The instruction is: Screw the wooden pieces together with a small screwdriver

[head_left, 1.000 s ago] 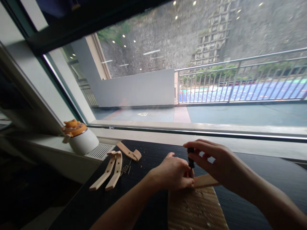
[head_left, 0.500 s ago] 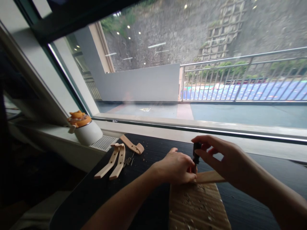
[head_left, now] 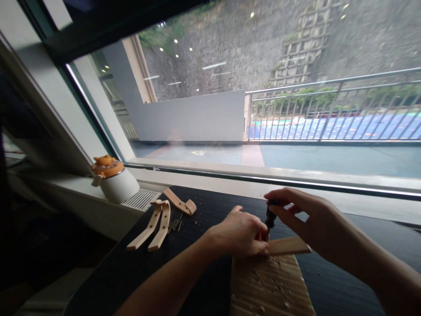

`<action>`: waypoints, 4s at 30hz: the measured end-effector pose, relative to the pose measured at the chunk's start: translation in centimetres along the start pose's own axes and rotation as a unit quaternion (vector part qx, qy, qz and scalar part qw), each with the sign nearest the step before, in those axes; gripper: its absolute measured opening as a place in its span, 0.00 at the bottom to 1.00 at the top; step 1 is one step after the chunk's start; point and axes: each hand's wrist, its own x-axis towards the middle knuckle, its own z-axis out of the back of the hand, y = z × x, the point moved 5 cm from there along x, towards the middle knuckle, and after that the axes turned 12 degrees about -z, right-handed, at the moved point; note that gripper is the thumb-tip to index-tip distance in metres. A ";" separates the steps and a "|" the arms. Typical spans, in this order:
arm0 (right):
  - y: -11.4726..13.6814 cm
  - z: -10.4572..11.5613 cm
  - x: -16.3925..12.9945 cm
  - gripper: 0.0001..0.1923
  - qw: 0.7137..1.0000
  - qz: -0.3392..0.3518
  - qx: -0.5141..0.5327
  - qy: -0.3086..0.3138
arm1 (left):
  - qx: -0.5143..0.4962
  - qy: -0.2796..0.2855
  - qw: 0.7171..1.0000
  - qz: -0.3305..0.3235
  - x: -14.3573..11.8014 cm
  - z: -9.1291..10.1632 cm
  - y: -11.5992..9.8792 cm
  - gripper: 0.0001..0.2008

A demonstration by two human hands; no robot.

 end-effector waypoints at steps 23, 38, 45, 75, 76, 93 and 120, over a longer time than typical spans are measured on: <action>-0.2 0.4 0.1 0.10 1.000 0.002 -0.009 -0.021 | -0.001 0.000 1.000 0.004 0.0 -0.2 0.1 0.06; 0.1 -0.3 0.2 0.10 0.999 0.008 -0.039 -0.021 | 0.009 0.010 1.000 0.008 0.0 0.0 -0.1 0.07; 0.2 0.1 0.1 0.10 0.998 -0.008 -0.051 -0.025 | 0.022 0.016 1.000 -0.009 -0.1 0.0 -0.2 0.08; -1.1 -1.3 -1.8 0.08 0.990 -0.129 0.043 0.028 | 0.075 0.022 0.997 -0.029 -0.1 -0.1 -0.1 0.09; -0.9 -1.3 -1.7 0.07 0.990 -0.132 0.041 0.035 | 0.075 0.021 0.997 -0.029 0.0 -0.2 -0.1 0.08; 3.1 -1.1 1.1 0.04 0.983 -0.063 -0.036 0.171 | 0.033 0.011 0.999 -0.003 -0.4 0.2 0.1 0.09; 6.1 0.9 3.0 0.08 0.921 0.016 -0.281 0.268 | 0.064 0.029 0.998 0.008 -0.1 0.2 -0.2 0.09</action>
